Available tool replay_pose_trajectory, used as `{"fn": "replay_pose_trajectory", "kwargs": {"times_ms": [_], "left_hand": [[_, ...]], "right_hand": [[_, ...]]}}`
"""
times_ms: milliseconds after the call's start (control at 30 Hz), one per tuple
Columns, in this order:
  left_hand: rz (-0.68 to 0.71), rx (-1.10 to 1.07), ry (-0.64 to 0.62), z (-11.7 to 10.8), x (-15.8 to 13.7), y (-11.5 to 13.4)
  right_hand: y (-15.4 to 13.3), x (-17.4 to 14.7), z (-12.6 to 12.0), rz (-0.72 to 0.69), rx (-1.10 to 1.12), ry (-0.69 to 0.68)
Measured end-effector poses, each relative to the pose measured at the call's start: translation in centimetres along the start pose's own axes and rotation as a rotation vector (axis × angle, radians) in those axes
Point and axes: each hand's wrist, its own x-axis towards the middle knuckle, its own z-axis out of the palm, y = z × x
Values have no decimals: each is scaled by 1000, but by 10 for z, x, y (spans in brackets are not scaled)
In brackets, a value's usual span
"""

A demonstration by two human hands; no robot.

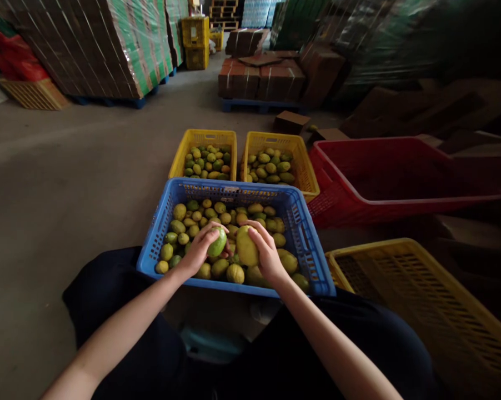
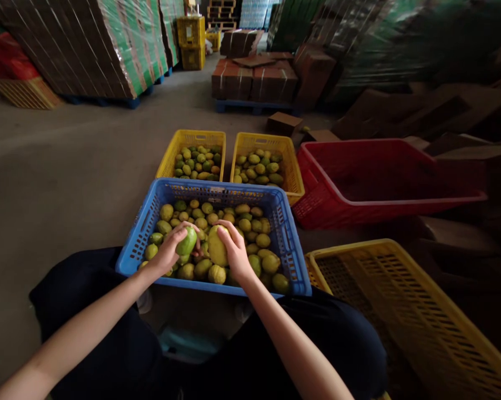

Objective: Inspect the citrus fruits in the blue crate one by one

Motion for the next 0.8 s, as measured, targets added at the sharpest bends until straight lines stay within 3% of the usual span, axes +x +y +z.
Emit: {"fn": "replay_pose_trajectory", "kwargs": {"times_ms": [100, 200, 300, 467, 600, 800], "left_hand": [[11, 65, 56, 3, -2, -1], [-78, -39, 101, 4, 0, 1], [-238, -205, 190, -1, 6, 5], [-509, -401, 445, -12, 18, 0], [-545, -417, 504, -13, 22, -5], [-533, -444, 502, -8, 22, 2]], "right_hand": [[-2, -1, 1, 67, 56, 17], [-5, -2, 3, 155, 141, 42], [-7, -2, 5, 270, 249, 58], [-9, 3, 8, 444, 445, 138], [-11, 7, 10, 667, 550, 254], [-13, 8, 10, 791, 596, 255]]}}
